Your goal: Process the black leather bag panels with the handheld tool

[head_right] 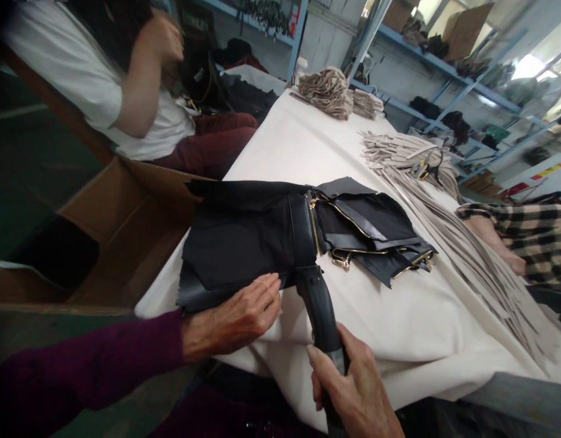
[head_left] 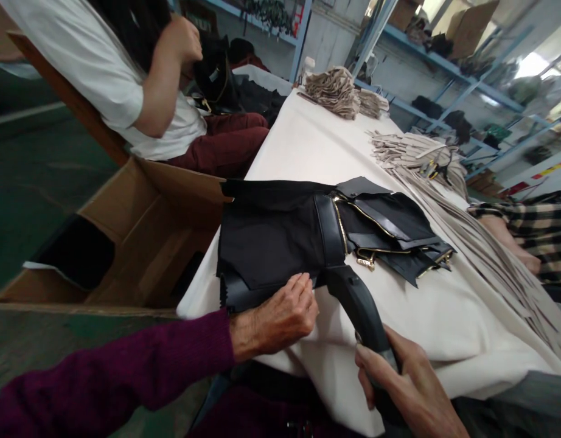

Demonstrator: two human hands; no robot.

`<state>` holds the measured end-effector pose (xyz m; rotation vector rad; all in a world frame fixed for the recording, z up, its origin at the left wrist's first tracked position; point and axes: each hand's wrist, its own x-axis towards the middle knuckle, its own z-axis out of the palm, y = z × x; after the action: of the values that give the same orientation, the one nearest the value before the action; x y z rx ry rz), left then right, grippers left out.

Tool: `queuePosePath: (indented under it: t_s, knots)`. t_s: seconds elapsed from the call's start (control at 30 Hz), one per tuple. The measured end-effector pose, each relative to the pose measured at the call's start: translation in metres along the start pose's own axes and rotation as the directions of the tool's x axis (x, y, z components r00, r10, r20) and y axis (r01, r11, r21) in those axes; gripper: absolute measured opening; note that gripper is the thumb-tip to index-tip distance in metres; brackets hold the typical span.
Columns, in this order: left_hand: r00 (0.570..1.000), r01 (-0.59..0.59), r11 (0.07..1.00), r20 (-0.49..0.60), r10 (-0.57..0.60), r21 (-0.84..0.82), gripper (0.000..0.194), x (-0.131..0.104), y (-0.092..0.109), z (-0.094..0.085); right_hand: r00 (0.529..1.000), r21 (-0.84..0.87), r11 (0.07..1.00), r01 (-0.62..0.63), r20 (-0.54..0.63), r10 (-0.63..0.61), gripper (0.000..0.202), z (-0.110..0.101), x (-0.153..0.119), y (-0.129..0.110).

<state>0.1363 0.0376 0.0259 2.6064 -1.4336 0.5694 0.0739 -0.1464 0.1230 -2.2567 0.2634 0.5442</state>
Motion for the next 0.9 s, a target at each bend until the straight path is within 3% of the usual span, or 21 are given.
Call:
queuePosePath:
  t_s: [0.13,0.23,0.37,0.5,0.7,0.9]
  knots:
    - [1.0,-0.004,1.0,0.013,0.005,-0.016,0.026,-0.001,-0.001,0.0,0.983,0.006,0.995,0.101,-0.152,-0.099,0.029,-0.013,0.007,-0.008]
    - [1.0,-0.003,0.999,0.014,0.003,-0.032,0.023,-0.001,-0.002,-0.004,0.963,-0.021,0.995,0.102,-0.247,-0.104,0.031,-0.028,-0.001,-0.008]
    - [1.0,-0.004,1.0,0.021,0.004,-0.021,0.022,0.0,-0.002,-0.006,0.973,-0.081,0.994,0.072,-0.212,-0.087,0.036,-0.034,-0.025,-0.006]
    - [1.0,0.003,1.0,-0.009,-0.003,-0.02,0.021,0.0,-0.001,-0.003,0.984,-0.083,0.995,0.058,-0.164,-0.071,0.03,-0.016,-0.037,-0.003]
    - [1.0,0.001,0.999,-0.027,-0.002,-0.033,0.022,-0.001,-0.001,0.0,0.995,0.011,0.995,0.101,0.018,-0.101,0.025,0.0,-0.007,0.006]
    - [1.0,0.004,0.999,-0.008,-0.004,-0.042,0.017,-0.001,-0.002,-0.004,0.974,0.035,0.98,0.195,-0.125,-0.189,0.025,-0.017,0.022,-0.016]
